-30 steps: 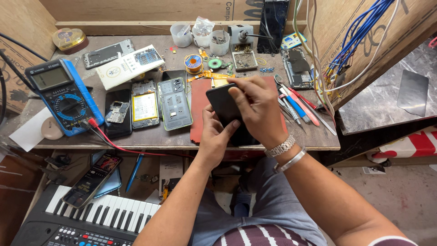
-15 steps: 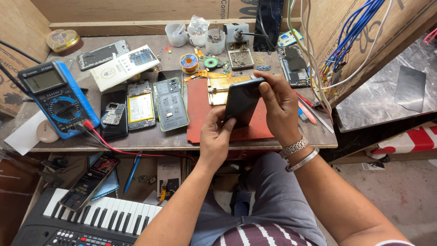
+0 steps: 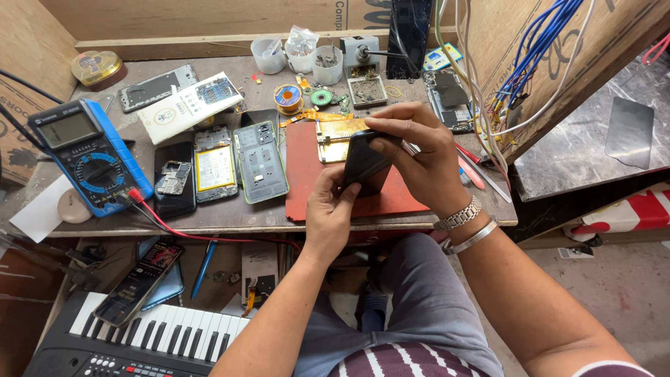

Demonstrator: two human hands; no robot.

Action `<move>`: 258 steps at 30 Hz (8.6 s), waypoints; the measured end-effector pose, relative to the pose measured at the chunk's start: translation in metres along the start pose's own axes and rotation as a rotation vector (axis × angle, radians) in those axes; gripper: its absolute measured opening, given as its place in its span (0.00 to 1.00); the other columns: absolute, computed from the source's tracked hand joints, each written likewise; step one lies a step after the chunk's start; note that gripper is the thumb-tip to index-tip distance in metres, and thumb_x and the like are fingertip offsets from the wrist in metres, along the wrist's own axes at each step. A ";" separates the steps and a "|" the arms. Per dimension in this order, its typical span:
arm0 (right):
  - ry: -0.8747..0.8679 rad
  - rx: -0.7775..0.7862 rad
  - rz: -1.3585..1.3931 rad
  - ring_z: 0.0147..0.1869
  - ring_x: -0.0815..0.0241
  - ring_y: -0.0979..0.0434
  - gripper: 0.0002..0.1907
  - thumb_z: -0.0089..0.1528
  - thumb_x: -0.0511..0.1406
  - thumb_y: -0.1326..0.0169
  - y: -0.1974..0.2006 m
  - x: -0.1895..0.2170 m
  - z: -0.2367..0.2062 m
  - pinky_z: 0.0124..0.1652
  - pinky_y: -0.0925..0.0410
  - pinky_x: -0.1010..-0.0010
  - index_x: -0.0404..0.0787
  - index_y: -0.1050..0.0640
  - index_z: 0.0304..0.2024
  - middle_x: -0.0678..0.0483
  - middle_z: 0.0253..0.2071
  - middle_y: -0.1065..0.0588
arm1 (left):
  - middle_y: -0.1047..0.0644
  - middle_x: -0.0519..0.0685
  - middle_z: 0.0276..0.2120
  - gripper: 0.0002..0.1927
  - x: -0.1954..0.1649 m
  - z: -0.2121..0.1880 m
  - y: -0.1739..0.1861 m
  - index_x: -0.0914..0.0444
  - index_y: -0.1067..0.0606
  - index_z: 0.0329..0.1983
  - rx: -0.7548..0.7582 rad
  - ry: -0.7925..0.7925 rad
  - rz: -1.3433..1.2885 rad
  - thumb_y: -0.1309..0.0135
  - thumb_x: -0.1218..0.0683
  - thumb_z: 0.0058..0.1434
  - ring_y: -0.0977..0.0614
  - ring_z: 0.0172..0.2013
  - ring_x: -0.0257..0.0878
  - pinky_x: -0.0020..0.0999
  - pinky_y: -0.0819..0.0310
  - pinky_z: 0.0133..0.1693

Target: The person repairs a disassembled smartphone at a workbench. They handle small internal components on the phone body, press a part into place, flip the phone over to work on its back, and use tweezers to adjust components inside the phone.

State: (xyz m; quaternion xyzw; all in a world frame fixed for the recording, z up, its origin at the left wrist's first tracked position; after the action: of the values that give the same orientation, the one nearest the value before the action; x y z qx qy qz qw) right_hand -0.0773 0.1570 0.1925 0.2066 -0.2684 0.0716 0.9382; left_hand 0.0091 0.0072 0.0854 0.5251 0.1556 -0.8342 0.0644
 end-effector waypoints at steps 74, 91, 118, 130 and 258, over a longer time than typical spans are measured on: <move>-0.365 -0.060 0.337 0.59 0.65 0.24 0.16 0.67 0.29 0.43 0.003 -0.061 -0.059 0.59 0.31 0.73 0.35 0.26 0.58 0.54 0.55 0.23 | 0.23 0.42 0.40 0.13 -0.026 0.016 0.008 0.65 0.25 0.50 -0.121 -0.098 0.221 0.42 0.68 0.64 0.25 0.39 0.27 0.23 0.30 0.43; -0.369 -0.049 0.483 0.55 0.67 0.23 0.21 0.62 0.20 0.44 0.005 -0.041 -0.049 0.56 0.30 0.76 0.37 0.27 0.57 0.55 0.51 0.23 | 0.21 0.47 0.37 0.13 -0.049 0.015 -0.001 0.66 0.24 0.50 -0.106 -0.031 0.375 0.42 0.68 0.62 0.22 0.37 0.31 0.26 0.28 0.42; -0.360 0.311 0.096 0.60 0.56 0.22 0.18 0.53 0.22 0.41 0.025 -0.035 -0.069 0.57 0.28 0.68 0.37 0.21 0.45 0.51 0.53 0.22 | 0.26 0.52 0.59 0.45 -0.058 -0.019 0.026 0.57 0.38 0.68 0.152 -0.299 0.865 0.25 0.56 0.51 0.23 0.60 0.52 0.44 0.28 0.63; -0.329 0.402 0.043 0.63 0.54 0.24 0.18 0.52 0.22 0.43 0.021 -0.034 -0.067 0.68 0.33 0.61 0.38 0.21 0.45 0.52 0.54 0.22 | 0.35 0.55 0.69 0.55 -0.052 -0.026 0.031 0.56 0.49 0.74 0.164 -0.299 1.005 0.25 0.46 0.53 0.27 0.67 0.54 0.45 0.29 0.64; -0.610 0.449 0.411 0.60 0.62 0.22 0.11 0.62 0.22 0.50 0.000 -0.101 -0.041 0.58 0.30 0.70 0.41 0.33 0.41 0.47 0.50 0.21 | 0.28 0.54 0.58 0.42 -0.031 -0.033 0.054 0.59 0.39 0.68 0.061 -0.539 1.090 0.31 0.44 0.56 0.26 0.56 0.52 0.48 0.36 0.58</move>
State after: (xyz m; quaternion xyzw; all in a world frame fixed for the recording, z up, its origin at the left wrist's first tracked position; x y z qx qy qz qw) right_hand -0.1436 0.1720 0.1071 0.3596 -0.5469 0.2494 0.7138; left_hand 0.0652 -0.0344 0.0893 0.3011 -0.1815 -0.7889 0.5040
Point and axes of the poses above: each hand's wrist, its own z-axis towards the middle knuckle, its own y-axis out of the back of the hand, x = y × z, the point moved 2 cm from there along z, towards the middle knuckle
